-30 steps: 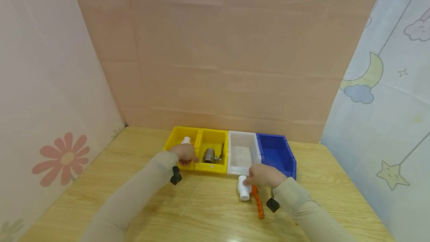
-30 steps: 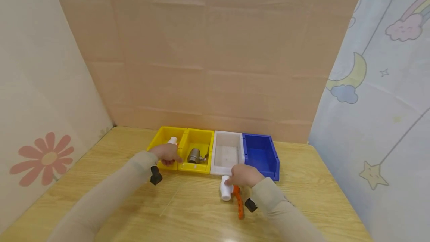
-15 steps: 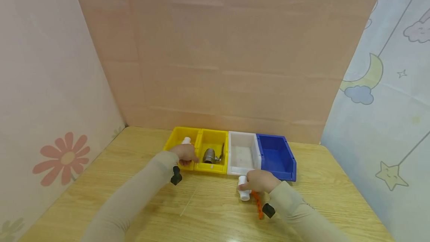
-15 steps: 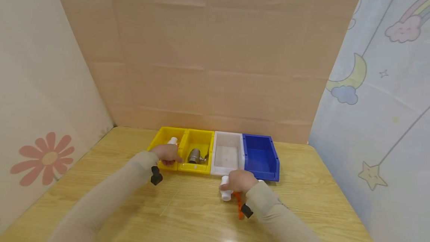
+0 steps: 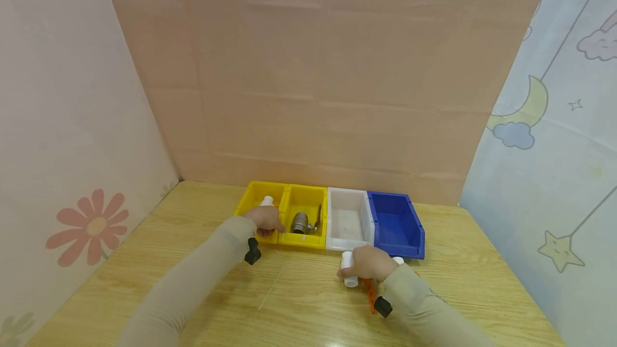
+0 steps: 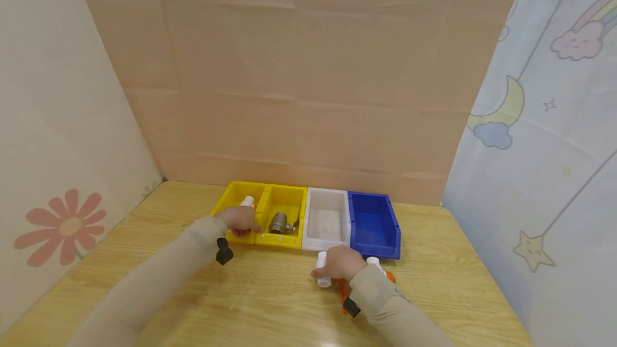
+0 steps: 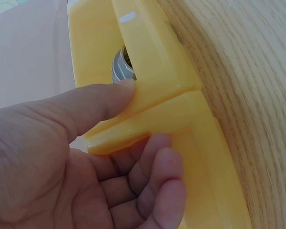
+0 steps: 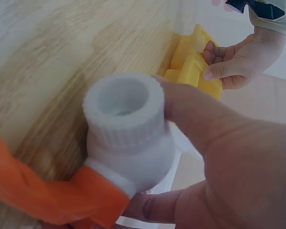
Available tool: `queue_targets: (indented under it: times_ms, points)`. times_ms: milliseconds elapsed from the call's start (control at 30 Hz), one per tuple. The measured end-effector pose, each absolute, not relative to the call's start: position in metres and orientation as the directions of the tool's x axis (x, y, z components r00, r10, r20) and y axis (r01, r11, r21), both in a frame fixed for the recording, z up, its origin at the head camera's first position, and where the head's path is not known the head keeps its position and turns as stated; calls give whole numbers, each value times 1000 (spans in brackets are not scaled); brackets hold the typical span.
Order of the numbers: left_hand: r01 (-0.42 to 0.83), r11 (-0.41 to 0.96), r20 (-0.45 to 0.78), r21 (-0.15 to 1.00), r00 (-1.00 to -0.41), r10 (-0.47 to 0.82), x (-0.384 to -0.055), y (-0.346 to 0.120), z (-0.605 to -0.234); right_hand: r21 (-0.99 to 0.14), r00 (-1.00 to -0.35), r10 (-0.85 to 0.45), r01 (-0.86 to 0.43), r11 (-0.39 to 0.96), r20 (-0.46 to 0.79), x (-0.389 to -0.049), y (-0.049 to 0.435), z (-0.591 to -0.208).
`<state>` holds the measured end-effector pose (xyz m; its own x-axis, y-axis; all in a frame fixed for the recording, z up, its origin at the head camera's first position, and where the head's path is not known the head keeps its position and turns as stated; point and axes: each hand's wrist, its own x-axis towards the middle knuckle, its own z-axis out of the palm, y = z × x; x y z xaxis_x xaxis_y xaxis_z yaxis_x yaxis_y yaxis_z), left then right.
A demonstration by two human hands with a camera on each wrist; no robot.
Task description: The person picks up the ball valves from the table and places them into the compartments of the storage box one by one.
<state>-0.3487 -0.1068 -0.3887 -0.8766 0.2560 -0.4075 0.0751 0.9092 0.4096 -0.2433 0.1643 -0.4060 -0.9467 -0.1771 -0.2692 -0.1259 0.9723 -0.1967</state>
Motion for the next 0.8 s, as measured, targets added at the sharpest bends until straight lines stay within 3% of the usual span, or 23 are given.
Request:
queue_targets:
  times_ms: [800]
  points:
    - [95, 909, -397, 405, -878, 269, -348, -107, -389, -232, -950, -199, -142, 962, -242, -243, 160, -411]
